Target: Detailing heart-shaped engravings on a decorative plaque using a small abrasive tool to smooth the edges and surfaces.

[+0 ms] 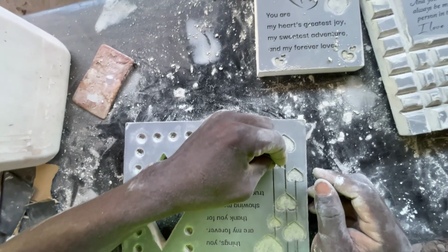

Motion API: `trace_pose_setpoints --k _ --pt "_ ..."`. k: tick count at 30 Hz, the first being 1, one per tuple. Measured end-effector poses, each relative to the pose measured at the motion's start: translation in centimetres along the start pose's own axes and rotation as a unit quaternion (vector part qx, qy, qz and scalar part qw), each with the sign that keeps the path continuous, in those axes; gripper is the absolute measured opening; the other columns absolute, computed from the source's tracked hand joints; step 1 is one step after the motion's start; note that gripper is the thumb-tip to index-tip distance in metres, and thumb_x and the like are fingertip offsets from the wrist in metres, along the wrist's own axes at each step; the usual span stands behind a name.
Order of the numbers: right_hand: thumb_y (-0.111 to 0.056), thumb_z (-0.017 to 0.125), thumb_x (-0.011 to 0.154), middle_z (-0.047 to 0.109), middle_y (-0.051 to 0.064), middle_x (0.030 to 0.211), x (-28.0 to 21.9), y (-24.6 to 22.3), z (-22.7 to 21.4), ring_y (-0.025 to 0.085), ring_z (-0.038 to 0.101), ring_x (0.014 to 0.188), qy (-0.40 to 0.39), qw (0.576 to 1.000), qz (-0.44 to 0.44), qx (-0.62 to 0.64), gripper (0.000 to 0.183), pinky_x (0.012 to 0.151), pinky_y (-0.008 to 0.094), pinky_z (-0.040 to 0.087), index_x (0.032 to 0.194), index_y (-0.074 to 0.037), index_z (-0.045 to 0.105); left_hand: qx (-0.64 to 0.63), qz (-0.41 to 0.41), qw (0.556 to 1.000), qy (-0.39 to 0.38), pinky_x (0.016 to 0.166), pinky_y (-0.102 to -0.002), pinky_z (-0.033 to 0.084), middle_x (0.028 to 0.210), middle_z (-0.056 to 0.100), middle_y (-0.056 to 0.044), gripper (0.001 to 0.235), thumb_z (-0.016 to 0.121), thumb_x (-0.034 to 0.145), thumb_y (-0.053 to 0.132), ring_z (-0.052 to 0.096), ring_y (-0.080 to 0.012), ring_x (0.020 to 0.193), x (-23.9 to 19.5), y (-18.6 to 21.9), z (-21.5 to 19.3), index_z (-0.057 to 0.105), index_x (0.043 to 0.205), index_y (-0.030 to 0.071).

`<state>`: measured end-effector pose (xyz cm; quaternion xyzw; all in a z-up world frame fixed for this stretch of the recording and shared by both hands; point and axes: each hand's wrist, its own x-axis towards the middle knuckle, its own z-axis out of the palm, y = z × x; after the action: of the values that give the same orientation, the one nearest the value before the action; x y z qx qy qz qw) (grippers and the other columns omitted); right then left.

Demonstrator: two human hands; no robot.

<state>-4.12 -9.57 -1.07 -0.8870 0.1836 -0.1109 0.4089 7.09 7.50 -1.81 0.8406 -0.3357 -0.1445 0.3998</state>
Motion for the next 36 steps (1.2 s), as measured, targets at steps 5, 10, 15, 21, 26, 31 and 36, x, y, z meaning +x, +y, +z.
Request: trace_pose_setpoints --k 5,10,15,21,26,31,36 --pt "-0.013 0.065 0.1 0.073 0.01 0.087 0.0 -0.5 0.0 0.016 0.071 0.065 0.003 1.0 0.004 -0.007 0.022 0.056 0.024 0.052 0.111 0.002 0.076 -0.006 0.069 0.997 -0.044 0.077 -0.029 0.065 0.094 0.078 -0.002 0.017 0.069 0.084 -0.001 0.075 -0.0125 0.077 1.0 -0.4 -1.1 0.075 0.089 0.014" --pt "-0.017 0.064 0.101 0.074 0.009 0.089 -0.2 -0.1 0.0 0.015 0.067 0.063 0.007 0.999 -0.018 -0.048 0.025 0.053 0.024 0.047 0.113 0.001 0.077 0.05 0.216 0.966 -0.133 0.096 -0.039 0.059 0.114 0.074 -0.011 0.024 0.054 0.088 -0.006 0.075 -0.019 0.092 2.6 0.2 -2.1 0.073 0.086 0.008" --pt "-0.019 0.063 0.096 0.074 0.013 0.095 0.2 1.0 -0.7 0.014 0.062 0.053 -0.029 0.998 -0.042 -0.024 0.031 0.042 0.024 0.045 0.115 0.002 0.075 0.213 0.258 0.929 -0.158 0.076 -0.03 0.06 0.085 0.072 0.0 0.019 0.063 0.099 0.007 0.066 -0.0113 0.069 3.7 1.0 -1.8 0.078 0.089 0.015" --pt "-0.011 0.061 0.1 0.076 0.019 0.098 0.4 0.3 -0.9 0.02 0.075 0.069 -0.01 0.996 -0.083 0.002 0.022 0.056 0.025 0.059 0.109 0.007 0.07 -0.01 -0.002 0.981 0.195 0.076 -0.029 0.065 0.095 0.075 -0.003 0.017 0.076 0.087 0.001 0.075 -0.0155 0.083 0.2 3.3 -0.4 0.066 0.096 0.012" --pt "-0.033 0.058 0.094 0.078 0.007 0.096 0.9 0.0 -1.6 0.017 0.071 0.078 -0.05 0.995 -0.008 -0.085 0.036 0.063 0.03 0.053 0.117 -0.013 0.078 -0.252 -0.242 0.908 0.233 0.047 -0.02 0.066 0.084 0.072 0.0 0.018 0.079 0.085 0.01 0.071 -0.0092 0.061 -1.1 6.1 0.7 0.062 0.088 0.016" --pt "-0.019 0.06 0.089 0.083 0.015 0.102 0.9 -3.1 0.2 0.021 0.081 0.078 -0.049 0.996 0.014 0.068 0.039 0.061 0.026 0.064 0.119 0.002 0.074 -0.111 -0.009 0.955 0.274 0.048 -0.033 0.062 0.092 0.059 -0.01 0.017 0.065 0.099 0.021 0.057 -0.0196 0.079 -2.1 5.0 2.3 0.062 0.095 0.005" --pt "0.007 0.073 0.073 0.083 0.029 0.089 2.4 -2.2 0.2 0.038 0.078 0.069 -0.06 0.946 0.245 0.201 0.045 0.061 0.044 0.066 0.117 0.007 0.075 -0.194 0.015 0.973 0.126 0.11 -0.04 0.058 0.132 0.07 -0.017 0.046 0.077 0.079 -0.003 0.068 -0.0344 0.129 -3.3 3.1 0.8 0.066 0.123 0.0"
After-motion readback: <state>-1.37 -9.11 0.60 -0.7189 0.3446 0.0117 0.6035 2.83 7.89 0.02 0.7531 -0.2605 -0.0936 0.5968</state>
